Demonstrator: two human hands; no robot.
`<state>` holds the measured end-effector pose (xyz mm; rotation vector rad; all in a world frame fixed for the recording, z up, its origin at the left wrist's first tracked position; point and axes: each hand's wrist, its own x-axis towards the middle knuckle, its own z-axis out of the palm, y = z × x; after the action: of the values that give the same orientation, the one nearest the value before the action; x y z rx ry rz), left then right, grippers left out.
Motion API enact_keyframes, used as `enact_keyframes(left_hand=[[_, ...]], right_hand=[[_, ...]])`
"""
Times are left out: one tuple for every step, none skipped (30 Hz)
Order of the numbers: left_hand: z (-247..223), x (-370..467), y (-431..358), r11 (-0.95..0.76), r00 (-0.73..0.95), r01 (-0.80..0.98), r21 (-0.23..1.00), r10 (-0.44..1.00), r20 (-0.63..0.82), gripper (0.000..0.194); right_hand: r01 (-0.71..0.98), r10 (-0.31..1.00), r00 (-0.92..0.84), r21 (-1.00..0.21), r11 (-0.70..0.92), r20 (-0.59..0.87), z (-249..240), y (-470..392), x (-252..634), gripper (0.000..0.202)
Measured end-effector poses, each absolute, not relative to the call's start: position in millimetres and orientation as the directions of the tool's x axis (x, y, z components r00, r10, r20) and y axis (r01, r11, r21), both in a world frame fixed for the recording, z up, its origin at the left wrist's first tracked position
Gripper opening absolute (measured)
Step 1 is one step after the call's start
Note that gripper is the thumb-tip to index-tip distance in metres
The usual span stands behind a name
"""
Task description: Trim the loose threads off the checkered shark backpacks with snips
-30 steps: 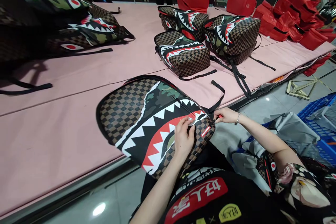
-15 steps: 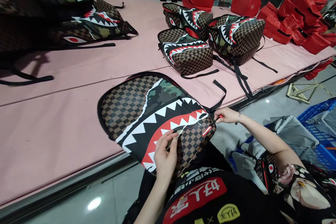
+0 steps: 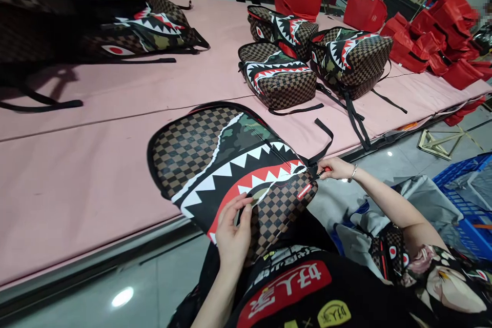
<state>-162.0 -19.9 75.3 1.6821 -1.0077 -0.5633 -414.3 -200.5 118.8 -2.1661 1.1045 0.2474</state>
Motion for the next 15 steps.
enact_keyframes(left_hand=[[76, -162, -20, -0.096, 0.536, -0.348, 0.933, -0.837, 0.113, 0.023], [76, -162, -20, -0.096, 0.536, -0.349, 0.932, -0.836, 0.115, 0.023], [77, -162, -19, -0.096, 0.534, -0.350, 0.932, -0.837, 0.115, 0.023], [77, -162, -19, -0.095, 0.532, -0.349, 0.932, -0.839, 0.114, 0.023], [77, -161, -19, -0.095, 0.531, -0.348, 0.933, -0.840, 0.113, 0.023], [77, -161, -18, -0.095, 0.533, -0.347, 0.933, -0.838, 0.113, 0.023], [77, -161, -18, -0.094, 0.537, -0.345, 0.934, -0.836, 0.114, 0.023], [76, -161, -17, -0.092, 0.542, -0.343, 0.935, -0.832, 0.117, 0.023], [76, -161, -17, -0.091, 0.547, -0.340, 0.936, -0.829, 0.118, 0.023], [76, -160, -17, -0.090, 0.550, -0.335, 0.938, -0.827, 0.117, 0.023], [75, -160, -17, -0.091, 0.553, -0.331, 0.939, -0.825, 0.115, 0.023], [75, -160, -17, -0.092, 0.554, -0.328, 0.940, -0.825, 0.113, 0.024], [75, -160, -16, -0.092, 0.553, -0.327, 0.940, -0.826, 0.112, 0.024], [76, -161, -16, -0.092, 0.553, -0.327, 0.940, -0.826, 0.112, 0.024], [76, -161, -16, -0.092, 0.552, -0.328, 0.940, -0.827, 0.112, 0.024]], right_hand=[[-0.770, -0.636, 0.625, -0.487, -0.411, -0.452, 119, -200, -413, 0.028], [-0.769, -0.629, 0.629, -0.486, -0.416, -0.456, 119, -199, -412, 0.027], [-0.767, -0.623, 0.632, -0.482, -0.422, -0.460, 120, -199, -410, 0.026], [-0.766, -0.619, 0.635, -0.479, -0.429, -0.462, 120, -198, -408, 0.025], [-0.764, -0.616, 0.639, -0.476, -0.436, -0.461, 121, -198, -406, 0.023], [-0.760, -0.612, 0.644, -0.476, -0.443, -0.459, 121, -197, -404, 0.023], [-0.755, -0.608, 0.650, -0.476, -0.450, -0.457, 121, -197, -402, 0.022], [-0.751, -0.602, 0.656, -0.477, -0.457, -0.456, 121, -197, -400, 0.022], [-0.747, -0.595, 0.661, -0.476, -0.464, -0.457, 121, -196, -398, 0.023], [-0.745, -0.589, 0.665, -0.471, -0.473, -0.459, 120, -196, -396, 0.024], [-0.743, -0.584, 0.668, -0.464, -0.483, -0.462, 120, -195, -394, 0.024], [-0.742, -0.579, 0.670, -0.454, -0.494, -0.464, 119, -195, -392, 0.024], [-0.739, -0.576, 0.673, -0.444, -0.506, -0.464, 119, -194, -391, 0.023], [-0.735, -0.572, 0.677, -0.437, -0.518, -0.462, 118, -194, -389, 0.023], [-0.732, -0.569, 0.681, -0.432, -0.527, -0.461, 118, -194, -388, 0.022]])
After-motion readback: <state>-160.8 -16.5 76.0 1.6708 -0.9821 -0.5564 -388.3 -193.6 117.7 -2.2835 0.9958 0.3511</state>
